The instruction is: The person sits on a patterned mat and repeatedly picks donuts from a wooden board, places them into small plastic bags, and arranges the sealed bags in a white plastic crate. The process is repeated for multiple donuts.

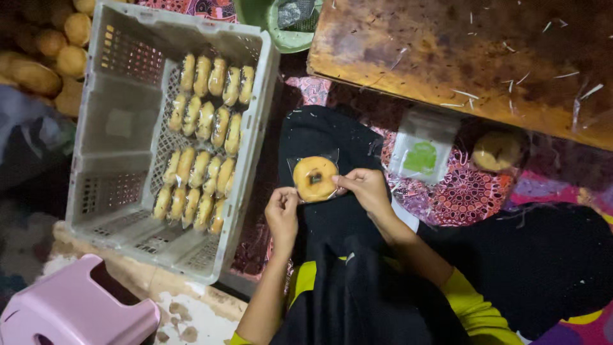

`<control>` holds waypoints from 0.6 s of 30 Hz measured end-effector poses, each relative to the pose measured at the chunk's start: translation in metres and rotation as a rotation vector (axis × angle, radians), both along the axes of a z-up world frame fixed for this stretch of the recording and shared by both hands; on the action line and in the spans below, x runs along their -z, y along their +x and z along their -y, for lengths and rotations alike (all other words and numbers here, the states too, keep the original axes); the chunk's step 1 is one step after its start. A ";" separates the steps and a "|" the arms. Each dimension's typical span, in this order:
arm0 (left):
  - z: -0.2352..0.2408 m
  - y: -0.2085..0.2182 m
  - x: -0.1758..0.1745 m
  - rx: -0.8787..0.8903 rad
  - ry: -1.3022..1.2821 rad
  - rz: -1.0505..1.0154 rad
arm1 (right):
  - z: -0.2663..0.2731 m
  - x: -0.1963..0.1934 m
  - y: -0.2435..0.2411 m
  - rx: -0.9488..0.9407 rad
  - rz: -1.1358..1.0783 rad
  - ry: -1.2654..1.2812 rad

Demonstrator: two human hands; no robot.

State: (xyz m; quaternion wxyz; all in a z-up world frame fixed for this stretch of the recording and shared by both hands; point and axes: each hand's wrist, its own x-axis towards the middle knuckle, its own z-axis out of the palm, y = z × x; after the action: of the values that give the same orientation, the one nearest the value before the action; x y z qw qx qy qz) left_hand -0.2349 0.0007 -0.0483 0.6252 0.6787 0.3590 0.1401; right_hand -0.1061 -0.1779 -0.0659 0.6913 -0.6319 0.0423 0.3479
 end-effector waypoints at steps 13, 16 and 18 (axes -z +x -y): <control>0.086 0.124 0.002 0.955 0.096 -0.021 | 0.225 0.027 0.077 0.625 -0.023 -0.028; 0.118 0.188 0.037 1.044 0.652 -0.116 | 0.288 0.040 0.100 0.486 0.437 -0.923; 0.131 0.225 0.063 1.108 0.943 -0.166 | 0.282 0.049 0.108 0.656 0.582 -0.832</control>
State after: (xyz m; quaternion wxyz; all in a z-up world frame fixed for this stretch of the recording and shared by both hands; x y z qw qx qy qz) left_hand -0.0104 -0.1305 -0.1113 0.2163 0.9661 -0.0892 -0.1092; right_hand 0.0019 -0.4601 -0.1154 0.4405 -0.8725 0.1768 -0.1162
